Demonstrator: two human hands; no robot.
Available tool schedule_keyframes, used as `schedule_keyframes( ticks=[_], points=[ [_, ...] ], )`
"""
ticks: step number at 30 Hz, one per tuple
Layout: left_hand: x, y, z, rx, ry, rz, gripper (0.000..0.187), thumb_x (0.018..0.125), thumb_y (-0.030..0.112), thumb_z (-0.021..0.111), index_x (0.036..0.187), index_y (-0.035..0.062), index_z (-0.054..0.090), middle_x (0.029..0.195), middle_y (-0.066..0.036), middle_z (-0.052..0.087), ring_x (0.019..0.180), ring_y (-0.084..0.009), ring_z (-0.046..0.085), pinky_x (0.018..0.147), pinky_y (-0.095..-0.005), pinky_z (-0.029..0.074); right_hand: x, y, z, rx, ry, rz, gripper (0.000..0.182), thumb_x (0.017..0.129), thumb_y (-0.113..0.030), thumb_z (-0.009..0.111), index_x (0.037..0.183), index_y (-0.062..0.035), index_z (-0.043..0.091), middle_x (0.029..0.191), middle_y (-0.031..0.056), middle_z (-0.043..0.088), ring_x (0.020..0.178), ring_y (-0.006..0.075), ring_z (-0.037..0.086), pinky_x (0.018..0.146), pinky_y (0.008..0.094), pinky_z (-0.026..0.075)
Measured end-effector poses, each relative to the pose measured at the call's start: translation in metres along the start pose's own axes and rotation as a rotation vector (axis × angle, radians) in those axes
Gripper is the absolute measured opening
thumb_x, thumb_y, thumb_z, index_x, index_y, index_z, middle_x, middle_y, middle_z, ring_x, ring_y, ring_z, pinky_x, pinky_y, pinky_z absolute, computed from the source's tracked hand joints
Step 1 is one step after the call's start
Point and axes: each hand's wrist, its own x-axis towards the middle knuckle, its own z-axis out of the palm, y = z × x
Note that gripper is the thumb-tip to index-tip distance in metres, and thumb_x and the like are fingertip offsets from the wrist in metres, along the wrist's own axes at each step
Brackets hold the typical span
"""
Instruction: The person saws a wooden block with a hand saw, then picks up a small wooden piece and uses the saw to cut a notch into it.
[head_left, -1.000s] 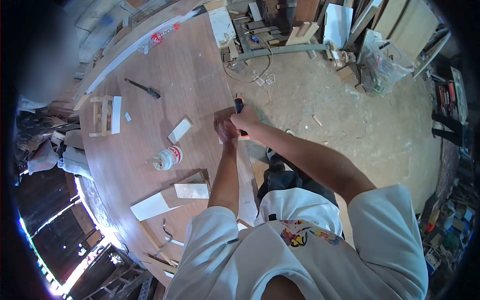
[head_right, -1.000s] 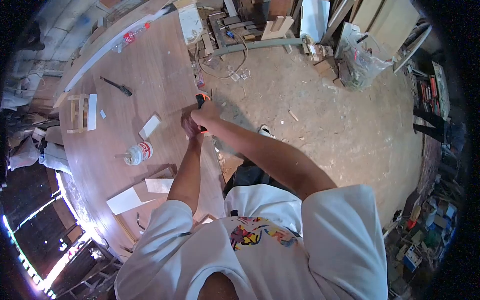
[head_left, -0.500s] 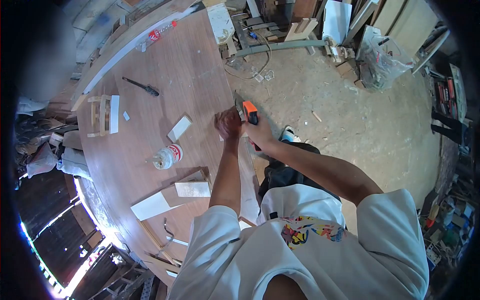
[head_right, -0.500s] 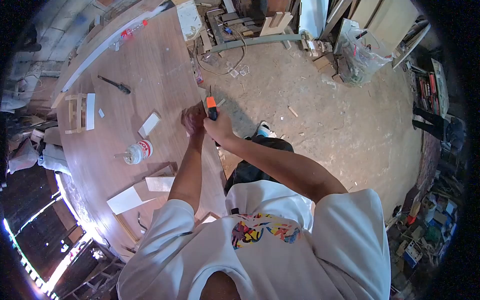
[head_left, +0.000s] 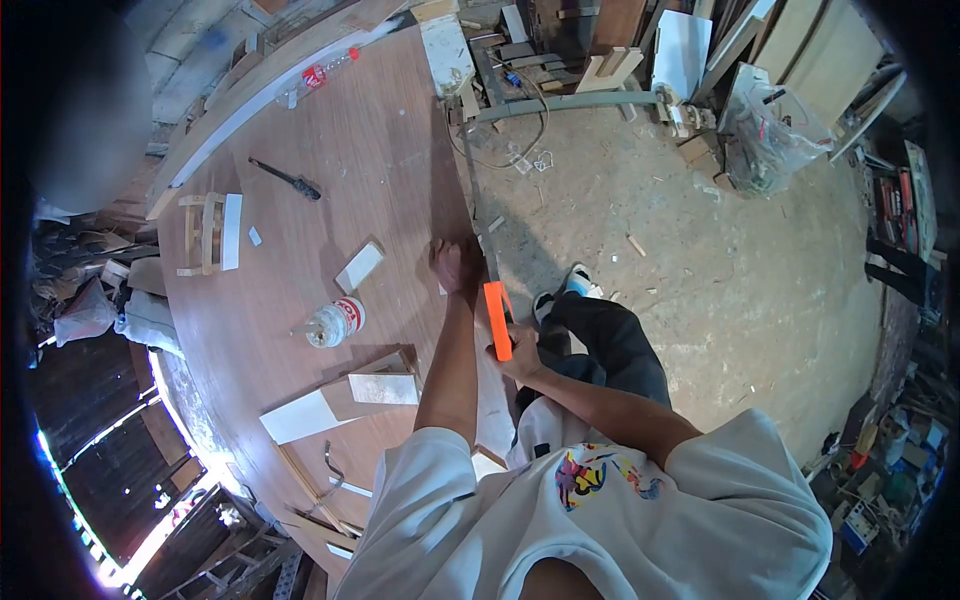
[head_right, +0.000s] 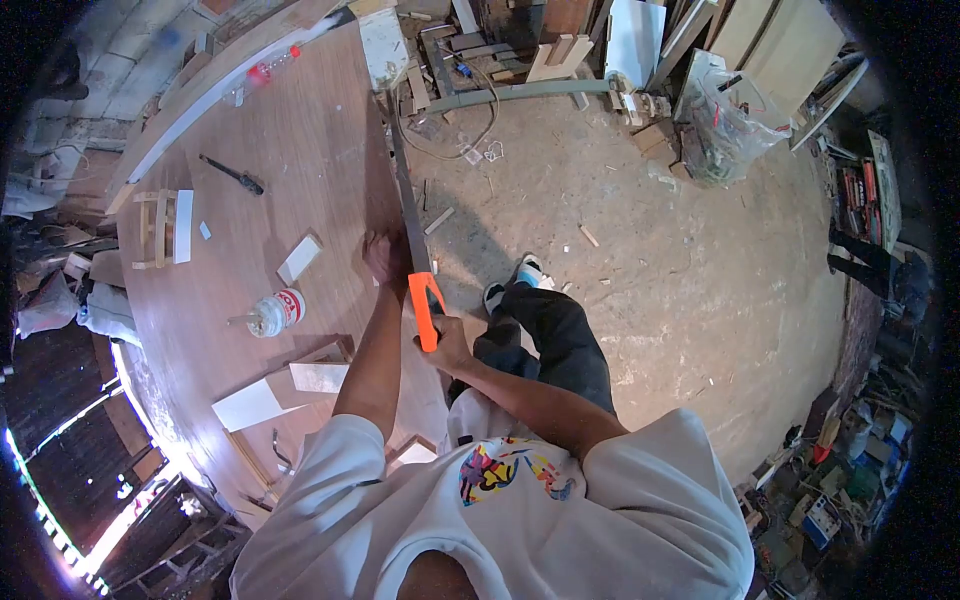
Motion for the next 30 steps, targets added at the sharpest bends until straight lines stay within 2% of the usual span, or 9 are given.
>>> schedule_keyframes(
  ticks=[2, 9, 11, 12, 16, 17, 20, 23, 30],
  points=[
    [0.001, 0.002, -0.002, -0.006, -0.081, -0.049, 0.018, 0.074, 0.018, 0.060, 0.061, 0.0064, 0.064, 0.067, -0.013, 0.064, 0.071, -0.0316, 0.061, 0.078, -0.0448, 0.046, 0.002, -0.005, -0.007, -0.079, -0.018, -0.033, 0.013, 0.062, -0.003, 0.066, 0.065, 0.0012, 0.054, 0.055, 0.0122, 0.053, 0.049, 0.0200, 0.055, 0.049, 0.0317, 0.042],
    [0.003, 0.001, 0.002, -0.007, -0.049, -0.074, 0.019, 0.074, 0.017, 0.061, 0.060, 0.0052, 0.063, 0.069, -0.013, 0.064, 0.070, -0.0299, 0.061, 0.079, -0.0426, 0.046, -0.037, -0.040, -0.075, 0.009, -0.007, -0.065, 0.016, 0.061, -0.005, 0.068, 0.063, -0.0003, 0.053, 0.055, 0.0109, 0.053, 0.048, 0.0187, 0.054, 0.048, 0.0310, 0.041],
    [0.003, -0.002, 0.004, -0.077, -0.016, -0.052, 0.018, 0.074, 0.016, 0.061, 0.061, 0.0042, 0.062, 0.071, -0.013, 0.064, 0.068, -0.0290, 0.059, 0.077, -0.0409, 0.045, -0.042, -0.061, -0.107, -0.012, -0.039, -0.073, 0.015, 0.066, -0.004, 0.067, 0.063, -0.0015, 0.052, 0.055, 0.0066, 0.051, 0.047, 0.0172, 0.052, 0.047, 0.0301, 0.039],
    [0.003, -0.002, 0.004, -0.076, -0.009, -0.051, 0.018, 0.074, 0.016, 0.061, 0.061, 0.0042, 0.062, 0.071, -0.013, 0.064, 0.068, -0.0290, 0.059, 0.077, -0.0409, 0.045, -0.050, -0.037, -0.113, -0.040, 0.049, -0.138, 0.015, 0.070, -0.004, 0.067, 0.065, -0.0018, 0.053, 0.055, 0.0020, 0.048, 0.047, 0.0108, 0.048, 0.045, 0.0276, 0.037],
    [0.009, -0.002, -0.001, -0.054, 0.064, -0.049, 0.020, 0.078, 0.013, 0.058, 0.060, 0.0039, 0.059, 0.067, -0.013, 0.060, 0.068, -0.0298, 0.058, 0.076, -0.0411, 0.043, -0.058, -0.021, -0.159, 0.258, 0.158, 0.145, 0.013, 0.071, 0.009, 0.060, 0.068, -0.0016, 0.054, 0.059, -0.0016, 0.048, 0.052, 0.0056, 0.045, 0.045, 0.0224, 0.033],
    [0.008, -0.002, -0.004, -0.075, 0.055, -0.093, 0.021, 0.079, 0.013, 0.057, 0.060, 0.0037, 0.058, 0.067, -0.013, 0.059, 0.069, -0.0299, 0.057, 0.075, -0.0414, 0.042, -0.056, -0.016, -0.171, 0.253, 0.177, 0.097, 0.014, 0.070, 0.013, 0.057, 0.067, -0.0007, 0.053, 0.058, -0.0014, 0.047, 0.052, 0.0064, 0.044, 0.045, 0.0229, 0.034],
    [0.009, -0.004, -0.010, -0.152, 0.064, -0.092, 0.023, 0.082, 0.015, 0.057, 0.064, 0.0030, 0.053, 0.069, -0.012, 0.057, 0.072, -0.0296, 0.056, 0.079, -0.0372, 0.040, -0.049, -0.033, -0.202, -0.033, 0.261, 0.141, 0.013, 0.068, 0.009, 0.059, 0.065, -0.0020, 0.053, 0.055, 0.0004, 0.051, 0.051, 0.0079, 0.050, 0.045, 0.0237, 0.038],
    [0.004, -0.001, -0.026, -0.237, -0.007, -0.054, 0.013, 0.083, 0.015, 0.057, 0.076, 0.0038, 0.059, 0.081, -0.011, 0.060, 0.083, -0.0302, 0.055, 0.080, -0.0409, 0.041, -0.049, -0.035, -0.221, 0.003, 0.337, 0.312, 0.012, 0.069, 0.003, 0.062, 0.061, -0.0025, 0.055, 0.055, -0.0006, 0.053, 0.049, 0.0081, 0.049, 0.046, 0.0243, 0.038],
    [-0.015, -0.021, -0.037, -0.375, -0.095, 0.116, 0.022, 0.086, 0.025, 0.058, 0.086, 0.0039, 0.062, 0.087, -0.012, 0.061, 0.091, -0.0285, 0.056, 0.089, -0.0385, 0.038, -0.050, -0.041, -0.222, 0.113, 0.424, 0.343, 0.015, 0.072, 0.002, 0.060, 0.061, -0.0032, 0.051, 0.053, 0.0010, 0.050, 0.044, 0.0097, 0.047, 0.041, 0.0250, 0.037]
  ],
)
